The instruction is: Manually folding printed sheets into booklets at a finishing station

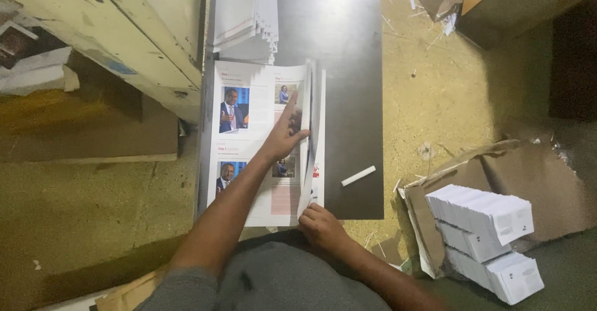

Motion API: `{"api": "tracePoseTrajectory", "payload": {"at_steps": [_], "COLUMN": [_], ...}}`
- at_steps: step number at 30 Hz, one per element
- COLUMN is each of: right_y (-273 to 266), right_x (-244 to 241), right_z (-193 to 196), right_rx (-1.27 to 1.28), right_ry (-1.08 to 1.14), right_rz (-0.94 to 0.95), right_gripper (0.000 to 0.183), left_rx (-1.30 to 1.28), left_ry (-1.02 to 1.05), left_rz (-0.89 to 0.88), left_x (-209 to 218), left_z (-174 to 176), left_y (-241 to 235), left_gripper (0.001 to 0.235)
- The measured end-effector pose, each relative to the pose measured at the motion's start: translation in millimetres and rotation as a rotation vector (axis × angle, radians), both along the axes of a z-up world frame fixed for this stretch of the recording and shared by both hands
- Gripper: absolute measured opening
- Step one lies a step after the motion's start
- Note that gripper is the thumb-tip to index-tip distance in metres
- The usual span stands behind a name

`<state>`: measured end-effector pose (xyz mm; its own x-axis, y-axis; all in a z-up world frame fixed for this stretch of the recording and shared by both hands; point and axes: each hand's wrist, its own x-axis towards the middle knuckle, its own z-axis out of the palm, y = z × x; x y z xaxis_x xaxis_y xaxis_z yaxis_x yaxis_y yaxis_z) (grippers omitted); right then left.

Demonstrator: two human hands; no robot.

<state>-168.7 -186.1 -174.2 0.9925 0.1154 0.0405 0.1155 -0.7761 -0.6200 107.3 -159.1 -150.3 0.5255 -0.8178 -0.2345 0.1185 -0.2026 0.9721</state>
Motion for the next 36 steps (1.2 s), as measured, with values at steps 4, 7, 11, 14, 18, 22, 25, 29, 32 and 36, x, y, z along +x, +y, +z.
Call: {"api": "tracePoseTrajectory", "payload": {"at_steps": [4, 7, 11, 14, 18, 22, 25, 29, 32, 36], "right_y": [0.6, 2.1, 8.1, 4.7, 4.6, 5.4, 7.0, 7.5, 5.4, -17.9], "right_x": [-0.5, -3.1, 6.3, 3.9, 4.2, 6.2, 7.6, 5.9, 5.2, 3.6], "right_z": [-6.6, -14.6, 19.5, 11.1, 3.4, 12.1, 23.8, 20.7, 23.6, 11.2], "right_rx": [-0.009, -0.078, -0.077, -0.069, -0.078, -0.029, -0.018, -0.030, -0.074, -0.161], "right_ry": [-0.036, -0.025, 0.022, 0.085, 0.040, -0.027, 0.036, 0.141, 0.047, -0.111], "right_rz": [0.000, 0.001, -0.027, -0.009, 0.000, -0.018, -0.035, -0.048, -0.016, -0.009], "right_gripper": [0.021, 0.016, 0.009, 0.011, 0.018, 0.020, 0.015, 0.010, 0.015, 0.043], "left_rx": [-0.117, -0.042, -0.009, 0.017, 0.000, -0.004, 0.006, 0.046, 0.165, 0.209], "left_ry": [-0.228, -0.182, -0.202, -0.173, -0.167, -0.168, -0.183, -0.303, -0.526, -0.534], "left_rz": [0.001, 0.007, 0.011, -0.013, -0.028, -0.026, -0.028, -0.022, -0.042, -0.005], "left_x": [-2.4, -7.1, -7.6, -6.3, -4.7, -4.9, -4.2, -7.6, -11.0, -7.8], "left_z": [6.6, 10.8, 9.0, 10.5, 8.1, 15.1, 12.8, 40.6, 11.9, 10.5], "left_y": [2.3, 2.6, 2.7, 4.5, 6.4, 6.5, 6.0, 8.5, -2.3, -7.0], "left_gripper": [0.072, 0.079, 0.094, 0.093, 0.088, 0.088, 0.086, 0.093, 0.066, 0.056]}}
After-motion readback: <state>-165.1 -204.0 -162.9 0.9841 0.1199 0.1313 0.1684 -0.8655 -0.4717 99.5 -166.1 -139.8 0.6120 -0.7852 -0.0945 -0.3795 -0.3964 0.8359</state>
